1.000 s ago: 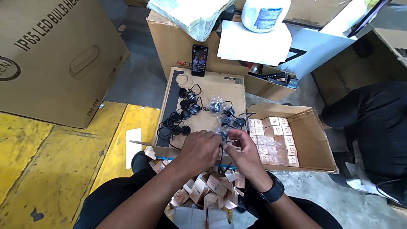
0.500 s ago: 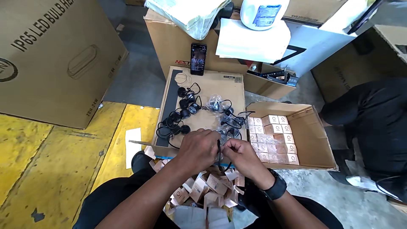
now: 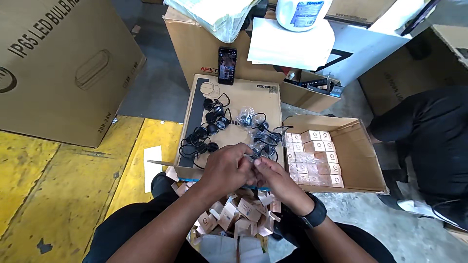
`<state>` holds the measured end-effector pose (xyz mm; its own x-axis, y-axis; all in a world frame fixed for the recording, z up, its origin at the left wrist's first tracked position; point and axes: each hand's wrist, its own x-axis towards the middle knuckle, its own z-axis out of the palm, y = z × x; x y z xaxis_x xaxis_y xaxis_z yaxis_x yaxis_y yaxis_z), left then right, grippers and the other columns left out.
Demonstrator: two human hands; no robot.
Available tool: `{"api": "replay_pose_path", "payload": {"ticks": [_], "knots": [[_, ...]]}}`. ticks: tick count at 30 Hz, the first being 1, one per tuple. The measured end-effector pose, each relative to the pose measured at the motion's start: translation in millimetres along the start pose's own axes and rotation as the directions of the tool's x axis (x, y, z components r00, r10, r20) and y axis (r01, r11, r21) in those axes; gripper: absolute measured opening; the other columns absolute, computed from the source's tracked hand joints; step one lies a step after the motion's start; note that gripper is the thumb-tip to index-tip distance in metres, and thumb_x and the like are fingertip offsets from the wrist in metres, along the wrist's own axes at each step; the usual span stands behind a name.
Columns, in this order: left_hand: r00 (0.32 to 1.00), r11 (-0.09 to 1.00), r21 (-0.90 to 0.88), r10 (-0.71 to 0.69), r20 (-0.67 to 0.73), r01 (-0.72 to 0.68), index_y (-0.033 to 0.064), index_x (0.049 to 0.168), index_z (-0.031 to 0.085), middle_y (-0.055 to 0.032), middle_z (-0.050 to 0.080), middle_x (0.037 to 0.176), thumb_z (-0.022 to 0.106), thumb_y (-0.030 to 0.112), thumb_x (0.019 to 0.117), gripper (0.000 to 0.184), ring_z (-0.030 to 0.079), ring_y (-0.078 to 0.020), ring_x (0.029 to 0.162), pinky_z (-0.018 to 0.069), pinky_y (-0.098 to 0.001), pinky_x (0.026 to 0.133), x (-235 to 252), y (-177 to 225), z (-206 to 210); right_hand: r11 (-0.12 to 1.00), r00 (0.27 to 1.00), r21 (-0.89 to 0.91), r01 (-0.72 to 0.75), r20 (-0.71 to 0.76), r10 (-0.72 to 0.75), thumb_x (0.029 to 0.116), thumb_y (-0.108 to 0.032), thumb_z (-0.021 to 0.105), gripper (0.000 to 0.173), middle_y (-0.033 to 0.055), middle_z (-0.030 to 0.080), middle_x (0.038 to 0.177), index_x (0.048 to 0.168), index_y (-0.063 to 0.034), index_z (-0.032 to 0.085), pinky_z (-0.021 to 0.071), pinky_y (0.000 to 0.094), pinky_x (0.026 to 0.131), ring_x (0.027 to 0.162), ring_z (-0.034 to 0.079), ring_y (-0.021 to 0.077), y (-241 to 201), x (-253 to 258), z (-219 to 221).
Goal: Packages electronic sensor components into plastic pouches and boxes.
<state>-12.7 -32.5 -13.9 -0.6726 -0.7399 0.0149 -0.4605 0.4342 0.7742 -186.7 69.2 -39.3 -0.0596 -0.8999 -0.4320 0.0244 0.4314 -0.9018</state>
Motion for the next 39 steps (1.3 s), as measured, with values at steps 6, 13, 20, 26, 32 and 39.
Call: {"api": "replay_pose_path", "payload": {"ticks": [6, 13, 20, 26, 32, 39], "knots": [[0.994, 0.997, -0.037, -0.067, -0.083, 0.065, 0.0156, 0.108, 0.073, 0.0079, 0.058, 0.065, 0.058, 0.022, 0.0914, 0.023, 0.053, -0.0059, 0.057, 0.0486, -0.0312, 0.057, 0.9, -0.9, -1.3, 1.000, 0.996, -0.002, -0.027, 0.091, 0.027, 0.0928, -0.024, 0.074, 0.062, 0.0070, 0.070, 0.098, 0.144, -0.0043, 0.046, 0.0585, 0.0302, 0.064, 0.076, 0.069, 0.0166, -3.7, -3.6, 5.8], [0.991, 0.993, -0.025, -0.115, -0.070, 0.113, 0.0174, 0.107, 0.072, 0.0089, 0.059, 0.065, 0.058, 0.023, 0.0923, 0.021, 0.054, -0.0048, 0.057, 0.0487, -0.0299, 0.056, 2.2, -1.4, 0.1, 0.956, 1.000, -0.294, -0.010, -0.022, 0.003, 0.0879, -0.032, 0.079, 0.065, -0.0036, 0.060, 0.076, 0.144, -0.0134, 0.053, 0.0496, 0.0280, 0.058, 0.060, 0.054, 0.0092, 2.8, 1.0, 8.5], [0.994, 0.995, -0.009, -0.097, 0.059, 0.097, 0.0177, 0.105, 0.071, 0.0065, 0.063, 0.072, 0.057, 0.026, 0.0964, 0.018, 0.059, -0.0069, 0.064, 0.0518, -0.0319, 0.062, -2.5, 1.8, 10.9, 0.850, 0.987, -0.519, 0.094, -0.066, -0.149, 0.1014, -0.034, 0.058, 0.022, -0.0058, 0.068, 0.079, 0.102, -0.0186, 0.075, 0.0538, 0.0354, 0.068, 0.070, 0.063, 0.0073, 6.7, 2.2, 1.4], [0.977, 0.993, 0.035, -0.117, 0.176, 0.112, 0.0171, 0.109, 0.069, 0.0031, 0.068, 0.082, 0.057, 0.028, 0.0983, 0.019, 0.065, -0.0106, 0.074, 0.0554, -0.0368, 0.071, -3.3, 7.5, 12.4, 0.853, 0.987, -0.512, 0.100, -0.059, -0.151, 0.0995, -0.028, 0.059, 0.018, -0.0042, 0.067, 0.079, 0.099, -0.0157, 0.072, 0.0537, 0.0340, 0.068, 0.071, 0.063, 0.0075, 9.9, 4.2, 0.3], [0.919, 0.942, 0.336, -0.153, 0.363, 0.024, 0.0112, 0.120, 0.061, -0.0102, 0.071, 0.095, 0.054, 0.022, 0.0980, 0.025, 0.070, -0.0295, 0.092, 0.0549, -0.0511, 0.078, -5.1, 19.0, 7.4, 0.832, 0.988, -0.553, 0.040, -0.104, -0.116, 0.1018, -0.026, 0.056, 0.019, -0.0012, 0.070, 0.088, 0.105, -0.0143, 0.070, 0.0587, 0.0374, 0.075, 0.079, 0.069, 0.0112, 15.1, 14.2, -4.2], [0.636, 0.878, 0.469, -0.308, 0.708, -0.098, 0.0031, 0.133, 0.057, -0.0240, 0.067, 0.115, 0.064, 0.026, 0.0973, 0.044, 0.064, -0.0455, 0.110, 0.0495, -0.0658, 0.089, -21.4, 9.8, 19.5, 0.757, 0.924, -0.649, 0.076, -0.239, -0.298, 0.1029, -0.026, 0.054, 0.022, 0.0023, 0.071, 0.091, 0.109, -0.0110, 0.070, 0.0594, 0.0380, 0.076, 0.080, 0.069, 0.0131, 17.5, 24.0, -22.2]]}}
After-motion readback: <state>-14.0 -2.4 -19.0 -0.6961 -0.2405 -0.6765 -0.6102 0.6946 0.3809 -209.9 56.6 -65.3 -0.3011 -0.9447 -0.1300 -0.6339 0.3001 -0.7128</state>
